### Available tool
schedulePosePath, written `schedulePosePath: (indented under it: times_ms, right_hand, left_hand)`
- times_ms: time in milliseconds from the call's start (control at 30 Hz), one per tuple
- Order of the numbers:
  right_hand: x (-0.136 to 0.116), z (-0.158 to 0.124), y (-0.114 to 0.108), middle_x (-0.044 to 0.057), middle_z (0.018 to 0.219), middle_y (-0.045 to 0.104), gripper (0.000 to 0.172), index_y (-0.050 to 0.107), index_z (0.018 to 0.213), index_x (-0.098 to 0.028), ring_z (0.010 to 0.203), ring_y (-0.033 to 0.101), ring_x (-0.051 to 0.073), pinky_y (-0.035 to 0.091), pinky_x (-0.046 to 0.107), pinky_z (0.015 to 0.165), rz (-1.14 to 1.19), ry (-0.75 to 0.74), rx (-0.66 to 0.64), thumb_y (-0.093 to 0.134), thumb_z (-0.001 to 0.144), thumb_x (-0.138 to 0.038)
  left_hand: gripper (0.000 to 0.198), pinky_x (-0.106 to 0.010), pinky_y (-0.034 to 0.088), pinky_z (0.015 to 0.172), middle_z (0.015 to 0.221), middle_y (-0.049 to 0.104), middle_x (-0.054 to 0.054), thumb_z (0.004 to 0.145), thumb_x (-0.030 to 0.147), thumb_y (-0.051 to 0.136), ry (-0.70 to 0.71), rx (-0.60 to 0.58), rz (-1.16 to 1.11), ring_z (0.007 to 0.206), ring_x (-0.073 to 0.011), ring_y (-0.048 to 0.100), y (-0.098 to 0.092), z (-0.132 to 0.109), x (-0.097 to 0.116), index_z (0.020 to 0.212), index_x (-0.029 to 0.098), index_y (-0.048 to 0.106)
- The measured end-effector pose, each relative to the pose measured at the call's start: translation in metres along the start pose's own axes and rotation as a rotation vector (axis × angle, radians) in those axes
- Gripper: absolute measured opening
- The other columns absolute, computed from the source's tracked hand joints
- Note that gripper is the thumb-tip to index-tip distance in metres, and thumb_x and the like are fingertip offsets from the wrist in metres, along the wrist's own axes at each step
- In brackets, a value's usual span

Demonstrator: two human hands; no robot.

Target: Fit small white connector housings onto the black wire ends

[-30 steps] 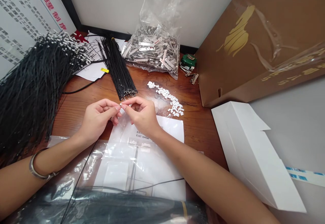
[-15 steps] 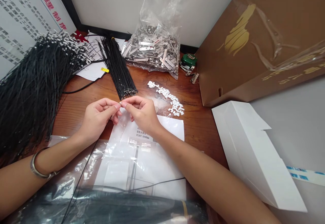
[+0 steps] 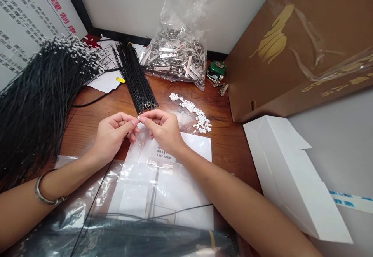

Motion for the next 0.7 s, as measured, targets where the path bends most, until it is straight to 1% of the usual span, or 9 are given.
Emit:
schedulePosePath:
  times_ms: [167,400,567,700]
  right_hand:
    - [-0.0028,0.0000,0.0011,-0.004,0.053,0.059,0.020,0.068,0.076,-0.017,0.040,0.046,0.007,0.038,0.023,0.040,-0.001,-0.027,-0.010,0.075,0.070,-0.035]
    - [-0.0028,-0.0017,0.0015,-0.004,0.047,0.058,0.023,0.067,0.077,-0.017,0.040,0.050,0.009,0.040,0.023,0.039,0.007,-0.044,0.004,0.076,0.068,-0.036]
    - [-0.0043,-0.0023,0.0009,-0.004,0.048,0.059,0.018,0.067,0.074,-0.017,0.040,0.051,0.009,0.039,0.021,0.036,-0.007,-0.076,0.015,0.076,0.069,-0.032]
    - [-0.0069,-0.0027,0.0005,-0.002,0.055,0.063,0.018,0.068,0.073,-0.017,0.040,0.051,0.008,0.039,0.021,0.035,-0.048,-0.117,0.017,0.076,0.069,-0.032]
  left_hand:
    - [0.013,-0.019,0.046,0.044,0.057,0.065,0.000,0.074,0.023,0.069,0.008,0.000,0.010,0.044,-0.0081,0.055,0.0001,0.0001,0.0002,0.070,0.013,0.062]
    - [0.013,-0.019,0.046,0.044,0.057,0.064,0.001,0.074,0.024,0.068,0.011,0.007,0.031,0.043,-0.0080,0.054,-0.0009,-0.0003,-0.0003,0.071,0.013,0.061]
    - [0.012,-0.019,0.046,0.044,0.056,0.064,0.001,0.074,0.022,0.068,0.015,0.008,0.030,0.043,-0.0077,0.054,-0.0002,-0.0009,0.0002,0.070,0.013,0.061]
    - [0.012,-0.018,0.046,0.043,0.057,0.064,0.001,0.074,0.022,0.068,0.023,0.003,0.035,0.043,-0.0072,0.054,0.0005,-0.0011,0.0006,0.071,0.013,0.061]
Point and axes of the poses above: each hand's wrist, its own z-axis towards the middle knuckle, its own y-axis out of the palm, x = y × z, the point moved 9 cm from there along z, towards the middle knuckle
